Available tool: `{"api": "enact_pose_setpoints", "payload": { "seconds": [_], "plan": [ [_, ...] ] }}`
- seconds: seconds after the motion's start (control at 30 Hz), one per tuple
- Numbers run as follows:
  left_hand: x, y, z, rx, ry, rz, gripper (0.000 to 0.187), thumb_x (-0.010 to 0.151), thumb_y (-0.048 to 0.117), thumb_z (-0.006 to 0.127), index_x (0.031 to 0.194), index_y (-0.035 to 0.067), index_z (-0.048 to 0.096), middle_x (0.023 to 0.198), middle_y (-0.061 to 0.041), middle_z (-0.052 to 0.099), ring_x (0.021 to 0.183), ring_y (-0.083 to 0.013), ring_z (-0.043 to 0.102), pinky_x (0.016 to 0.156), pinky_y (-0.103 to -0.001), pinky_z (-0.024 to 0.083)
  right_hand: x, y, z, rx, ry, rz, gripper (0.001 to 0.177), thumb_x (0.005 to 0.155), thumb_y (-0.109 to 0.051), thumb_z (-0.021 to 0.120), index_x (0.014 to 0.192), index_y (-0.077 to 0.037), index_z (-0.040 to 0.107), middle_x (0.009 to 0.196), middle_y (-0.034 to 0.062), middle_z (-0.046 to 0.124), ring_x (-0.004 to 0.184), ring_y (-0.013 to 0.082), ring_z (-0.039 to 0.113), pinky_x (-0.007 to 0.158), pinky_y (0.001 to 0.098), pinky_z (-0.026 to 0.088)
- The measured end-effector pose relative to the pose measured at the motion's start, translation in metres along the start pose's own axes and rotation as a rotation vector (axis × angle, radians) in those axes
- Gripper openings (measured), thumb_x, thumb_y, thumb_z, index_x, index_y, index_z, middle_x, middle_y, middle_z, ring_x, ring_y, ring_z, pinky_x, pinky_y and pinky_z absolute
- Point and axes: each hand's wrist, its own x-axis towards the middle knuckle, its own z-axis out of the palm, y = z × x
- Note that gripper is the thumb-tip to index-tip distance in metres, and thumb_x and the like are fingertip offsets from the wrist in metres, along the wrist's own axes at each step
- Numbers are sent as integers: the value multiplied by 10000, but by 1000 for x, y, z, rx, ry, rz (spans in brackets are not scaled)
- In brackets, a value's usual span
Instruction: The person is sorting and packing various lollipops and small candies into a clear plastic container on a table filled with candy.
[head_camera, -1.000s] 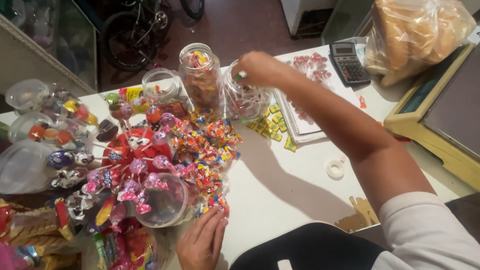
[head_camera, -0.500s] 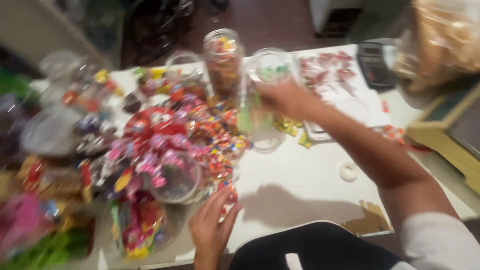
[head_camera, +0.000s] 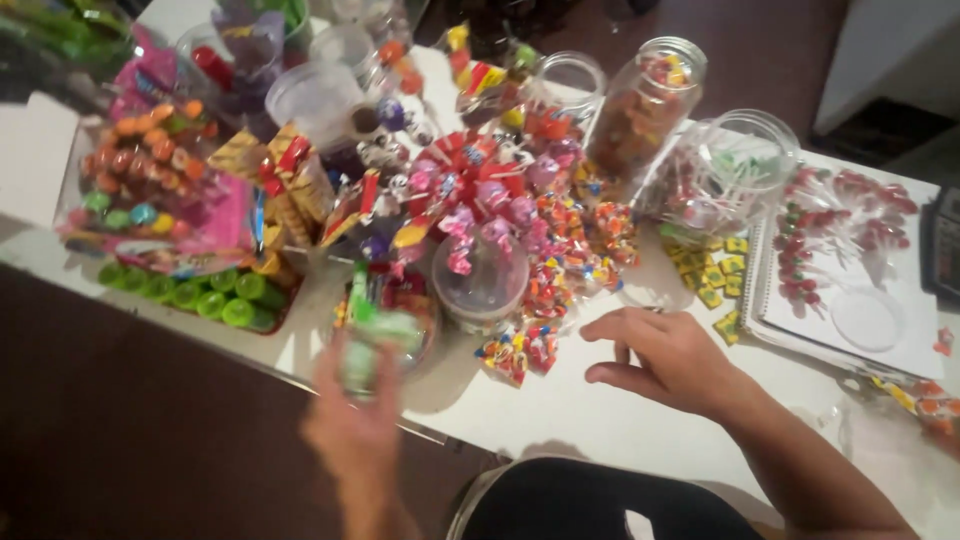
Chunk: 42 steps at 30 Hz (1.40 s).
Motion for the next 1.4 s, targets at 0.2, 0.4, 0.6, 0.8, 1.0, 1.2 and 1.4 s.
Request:
{"api": "enact_pose_setpoints", "payload": {
  "seconds": [0.2, 0.4, 0.6, 0.8, 1.0, 1.2, 1.4],
  "plan": [
    [22, -1, -10, 96, 153, 282, 370, 1016, 260, 738, 1291, 21, 671, 1005, -118, 768, 701, -213, 712, 584, -336, 580, -16, 4, 5, -24, 19, 17, 340, 892, -386, 747, 1101, -135, 652, 805, -23, 675, 575, 101, 629, 509, 252, 468],
    [35, 23, -1, 138, 221, 439, 387, 998, 182, 800, 1267, -43, 637, 1073, -145, 717, 878, -250, 666, 858, -392, 530, -32, 9, 5, -36, 13, 74, 350, 874, -425, 751, 1095, -167, 666, 737, -45, 659, 544, 92, 615, 509, 248, 460],
    [41, 17, -1, 156, 221, 399, 348, 1030, 184, 752, 1277, -42, 656, 1130, -167, 714, 988, -292, 672, 892, -423, 521, -42, 14, 5, -25, 36, 119, 321, 865, -395, 763, 1080, -183, 652, 800, -39, 694, 544, 40, 642, 486, 202, 457],
    [36, 15, -1, 27, 74, 436, 224, 1024, 166, 709, 1176, 1, 718, 1118, -113, 727, 987, -253, 678, 853, -402, 528, -44, 14, 10, -21, 40, 136, 319, 885, -434, 719, 1080, -193, 644, 781, -44, 686, 550, 47, 632, 508, 206, 463],
    [35, 22, -12, 115, 280, 591, 105, 981, 144, 801, 1014, 49, 769, 1101, -113, 739, 967, -209, 684, 845, -354, 535, -48, 16, 10, -36, 21, 139, 330, 880, -439, 723, 1076, -185, 647, 765, -42, 685, 567, 61, 653, 510, 219, 482],
    [27, 23, -12, 110, 116, 699, 202, 949, 302, 806, 880, 118, 757, 935, 0, 745, 831, -154, 681, 714, -286, 491, -49, 15, 10, -9, 32, 144, 316, 870, -406, 748, 1074, -186, 649, 799, -37, 695, 560, 55, 646, 521, 213, 487],
    [24, 27, -15, 170, 52, 676, 197, 977, 322, 764, 902, 144, 724, 982, 32, 716, 843, -172, 642, 711, -307, 477, -48, 15, 11, -15, 50, 157, 309, 867, -413, 751, 1065, -194, 658, 744, -52, 679, 539, 66, 607, 520, 218, 473]
  ]
}}
